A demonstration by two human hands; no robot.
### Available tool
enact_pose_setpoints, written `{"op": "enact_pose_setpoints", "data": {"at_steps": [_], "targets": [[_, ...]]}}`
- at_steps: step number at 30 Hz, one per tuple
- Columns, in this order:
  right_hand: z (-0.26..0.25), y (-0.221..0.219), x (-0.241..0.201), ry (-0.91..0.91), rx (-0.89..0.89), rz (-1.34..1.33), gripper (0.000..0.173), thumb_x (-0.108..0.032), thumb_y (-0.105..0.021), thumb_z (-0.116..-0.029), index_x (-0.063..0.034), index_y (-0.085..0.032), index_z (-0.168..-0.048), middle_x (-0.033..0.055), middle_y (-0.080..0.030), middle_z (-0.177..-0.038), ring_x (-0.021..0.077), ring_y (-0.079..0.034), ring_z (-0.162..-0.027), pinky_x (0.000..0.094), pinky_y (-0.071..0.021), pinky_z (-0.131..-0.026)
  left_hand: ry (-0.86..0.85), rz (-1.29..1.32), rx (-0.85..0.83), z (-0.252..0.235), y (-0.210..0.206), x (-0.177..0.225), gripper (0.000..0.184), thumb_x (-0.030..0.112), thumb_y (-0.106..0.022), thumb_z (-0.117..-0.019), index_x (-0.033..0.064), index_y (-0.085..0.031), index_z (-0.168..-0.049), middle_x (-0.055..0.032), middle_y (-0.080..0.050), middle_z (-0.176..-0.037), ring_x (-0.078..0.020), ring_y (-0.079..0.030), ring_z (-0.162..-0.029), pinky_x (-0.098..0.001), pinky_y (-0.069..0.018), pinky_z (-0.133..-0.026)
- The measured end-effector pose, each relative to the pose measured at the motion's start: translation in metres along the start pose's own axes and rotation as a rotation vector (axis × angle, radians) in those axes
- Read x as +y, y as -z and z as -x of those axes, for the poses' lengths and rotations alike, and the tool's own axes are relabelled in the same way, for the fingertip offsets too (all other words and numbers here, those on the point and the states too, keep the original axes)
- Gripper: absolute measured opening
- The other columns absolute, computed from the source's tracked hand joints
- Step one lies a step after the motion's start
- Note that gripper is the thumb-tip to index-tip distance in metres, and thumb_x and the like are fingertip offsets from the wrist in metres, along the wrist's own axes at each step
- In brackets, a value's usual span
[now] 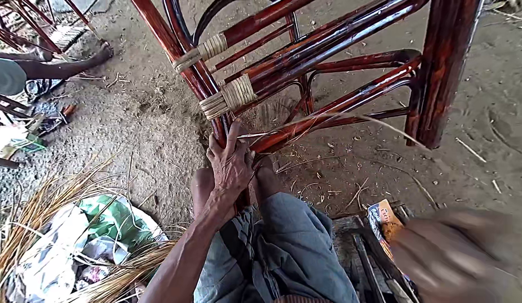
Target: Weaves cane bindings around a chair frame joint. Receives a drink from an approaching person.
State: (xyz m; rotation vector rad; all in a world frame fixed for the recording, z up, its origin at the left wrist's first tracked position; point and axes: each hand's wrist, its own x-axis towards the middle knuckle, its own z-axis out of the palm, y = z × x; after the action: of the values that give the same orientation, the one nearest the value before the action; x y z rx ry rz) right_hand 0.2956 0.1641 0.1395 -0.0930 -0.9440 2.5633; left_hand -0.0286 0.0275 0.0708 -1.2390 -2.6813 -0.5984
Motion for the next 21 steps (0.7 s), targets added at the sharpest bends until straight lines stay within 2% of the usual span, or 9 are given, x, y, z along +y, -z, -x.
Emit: {"op": "enact_pose_setpoints", "data": {"at_steps": [2, 4, 6, 9, 11, 14, 16, 19, 21], "targets": [[-0.056, 0.017, 0.063, -0.013, 0.296, 0.263, 0.021, -0.031, -0.058, -0.1027, -0.0202, -0.075, -0.110, -0.0013, -0.071, -0.082, 0.0098, -0.069, -0.070, 0.0289, -0.0609, -0.067, -0.013, 0.022, -0.033, 0.000, 0.010, 0.002, 0.036, 0.040, -0.048, -0.1067, 0.0188, -0.075, -0.116, -0.0002, -0.024, -0.171, -0.0519, -0.025, -0.147, -0.0709, -0.0337, -0.102], [-0.113, 0.042, 0.125, -0.058, 0.350, 0.399, 0.036, -0.001, -0.046, -0.1000, -0.0085, -0.059, -0.133, 0.0101, -0.069, -0.107, 0.0215, -0.070, -0.090, 0.0427, -0.0602, -0.082, 0.029, -0.014, -0.017, -0.013, 0.003, -0.004, 0.037, 0.041, -0.047, -0.1042, 0.0221, -0.078, -0.108, 0.0073, -0.027, -0.170, -0.0473, -0.027, -0.148, -0.0687, -0.0335, -0.105], [-0.164, 0.057, 0.167, 0.003, 0.293, 0.464, 0.047, 0.008, -0.050, -0.0954, -0.0043, -0.053, -0.140, 0.0126, -0.066, -0.120, 0.0226, -0.069, -0.096, 0.0430, -0.0600, -0.084, 0.055, -0.022, -0.055, -0.021, 0.004, -0.006, 0.036, 0.037, -0.046, -0.1043, 0.0220, -0.079, -0.107, 0.0118, -0.022, -0.171, -0.0443, -0.027, -0.149, -0.0653, -0.0364, -0.103], [-0.224, 0.062, 0.202, 0.235, 0.237, 0.558, 0.029, 0.004, -0.068, -0.0872, 0.0000, -0.066, -0.116, 0.0091, -0.070, -0.104, 0.0159, -0.069, -0.090, 0.0387, -0.0602, -0.081, 0.058, -0.019, -0.090, -0.029, 0.011, -0.009, 0.038, 0.035, -0.044, -0.1059, 0.0195, -0.079, -0.107, 0.0121, -0.020, -0.171, -0.0446, -0.028, -0.148, -0.0647, -0.0391, -0.100], [-0.248, 0.067, 0.214, 0.284, 0.292, 0.820, 0.033, -0.008, -0.077, -0.0861, -0.0044, -0.067, -0.117, 0.0080, -0.073, -0.107, 0.0159, -0.070, -0.099, 0.0415, -0.0588, -0.090, 0.074, -0.011, -0.092, -0.035, 0.013, -0.011, 0.039, 0.036, -0.045, -0.1057, 0.0193, -0.079, -0.105, 0.0139, -0.021, -0.171, -0.0432, -0.027, -0.149, -0.0638, -0.0394, -0.103], [-0.263, 0.064, 0.217, 0.248, 0.433, 1.306, 0.034, -0.016, -0.072, -0.0903, -0.0050, -0.064, -0.121, 0.0132, -0.072, -0.108, 0.0249, -0.071, -0.101, 0.0504, -0.0577, -0.088, 0.064, -0.013, -0.095, -0.042, 0.016, -0.013, 0.036, 0.036, -0.050, -0.1061, 0.0182, -0.080, -0.105, 0.0122, -0.024, -0.170, -0.0409, -0.034, -0.146, -0.0589, -0.0420, -0.104], [-0.261, 0.067, 0.218, 0.215, 0.439, 1.529, 0.025, -0.023, -0.068, -0.0946, -0.0064, -0.069, -0.113, 0.0152, -0.070, -0.107, 0.0310, -0.071, -0.098, 0.0564, -0.0569, -0.083, 0.071, -0.020, -0.109, -0.045, 0.020, -0.012, 0.034, 0.038, -0.052, -0.1062, 0.0186, -0.080, -0.104, 0.0126, -0.028, -0.168, -0.0395, -0.040, -0.140, -0.0562, -0.0441, -0.102], [-0.253, 0.059, 0.211, 0.245, 0.349, 1.561, 0.015, -0.015, -0.067, -0.0944, -0.0027, -0.071, -0.102, 0.0169, -0.071, -0.098, 0.0325, -0.070, -0.094, 0.0540, -0.0552, -0.086, 0.045, 0.009, -0.091, -0.047, 0.022, -0.015, 0.031, 0.038, -0.056, -0.1049, 0.0193, -0.081, -0.104, 0.0121, -0.033, -0.166, -0.0379, -0.045, -0.135, -0.0550, -0.0446, -0.100], [-0.254, 0.047, 0.207, 0.156, 0.419, 1.405, 0.018, -0.010, -0.066, -0.0918, 0.0005, -0.068, -0.106, 0.0176, -0.071, -0.092, 0.0313, -0.071, -0.086, 0.0531, -0.0566, -0.079, 0.000, 0.044, -0.054, -0.045, 0.021, -0.017, 0.029, 0.037, -0.058, -0.1036, 0.0175, -0.079, -0.109, 0.0085, -0.037, -0.164, -0.0391, -0.047, -0.134, -0.0577, -0.0418, -0.102]]}}
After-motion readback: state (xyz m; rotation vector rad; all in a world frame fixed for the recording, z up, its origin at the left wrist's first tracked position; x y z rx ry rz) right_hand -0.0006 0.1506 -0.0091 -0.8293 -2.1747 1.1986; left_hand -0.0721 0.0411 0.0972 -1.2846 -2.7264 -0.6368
